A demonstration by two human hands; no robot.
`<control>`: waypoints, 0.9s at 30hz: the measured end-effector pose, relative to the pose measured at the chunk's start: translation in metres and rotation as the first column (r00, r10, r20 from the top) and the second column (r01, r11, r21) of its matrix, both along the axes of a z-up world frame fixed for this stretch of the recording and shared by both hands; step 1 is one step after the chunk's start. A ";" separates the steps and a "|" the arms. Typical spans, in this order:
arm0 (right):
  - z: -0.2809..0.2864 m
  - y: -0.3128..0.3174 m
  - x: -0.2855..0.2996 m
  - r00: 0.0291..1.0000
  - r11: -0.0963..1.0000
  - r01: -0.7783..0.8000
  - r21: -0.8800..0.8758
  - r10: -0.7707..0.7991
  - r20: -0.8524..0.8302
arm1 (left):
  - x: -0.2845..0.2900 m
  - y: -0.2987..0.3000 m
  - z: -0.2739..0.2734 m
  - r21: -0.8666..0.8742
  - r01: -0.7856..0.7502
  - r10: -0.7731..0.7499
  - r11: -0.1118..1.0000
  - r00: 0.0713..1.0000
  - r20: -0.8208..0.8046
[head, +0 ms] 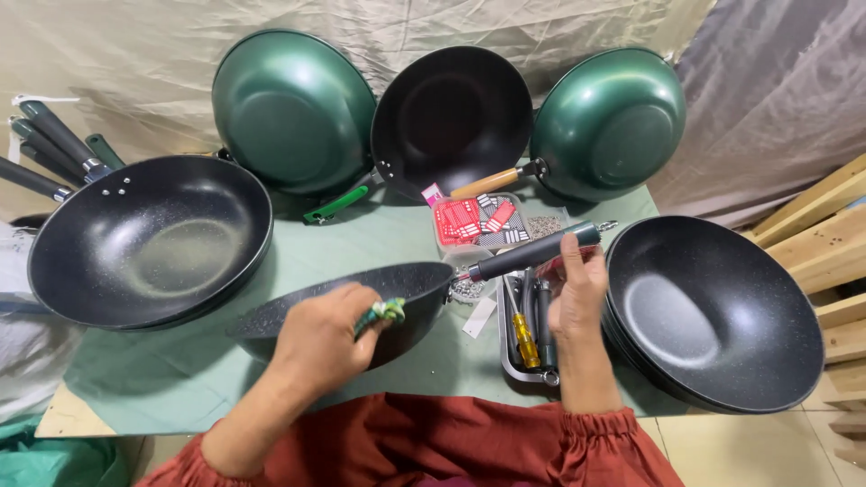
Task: The person removes red tags from several woks, wipes the interior of a black wok with a green cloth, and then uses a screwdriver to attach a handle to a green wok.
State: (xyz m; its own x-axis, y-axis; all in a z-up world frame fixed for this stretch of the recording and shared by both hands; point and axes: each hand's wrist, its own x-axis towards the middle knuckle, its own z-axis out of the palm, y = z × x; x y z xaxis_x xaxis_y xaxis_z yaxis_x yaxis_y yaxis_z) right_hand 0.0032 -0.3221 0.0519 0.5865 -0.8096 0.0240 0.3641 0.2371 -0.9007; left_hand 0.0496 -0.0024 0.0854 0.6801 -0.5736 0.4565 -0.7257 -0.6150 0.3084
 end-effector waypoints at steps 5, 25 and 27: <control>-0.009 0.023 0.004 0.981 0.983 -0.147 0.111 0.130 0.146 | 0.023 -0.014 0.061 0.056 0.020 -0.007 0.998 0.976 -0.219; -0.104 0.066 0.036 0.886 0.875 -0.457 -0.160 0.433 -0.164 | 0.154 -0.073 0.077 0.066 0.074 -0.031 0.995 0.862 -0.505; -0.113 0.071 0.042 0.911 0.920 -0.393 -0.019 0.386 -0.148 | 0.165 -0.081 0.067 0.062 0.048 -0.014 0.997 0.888 -0.459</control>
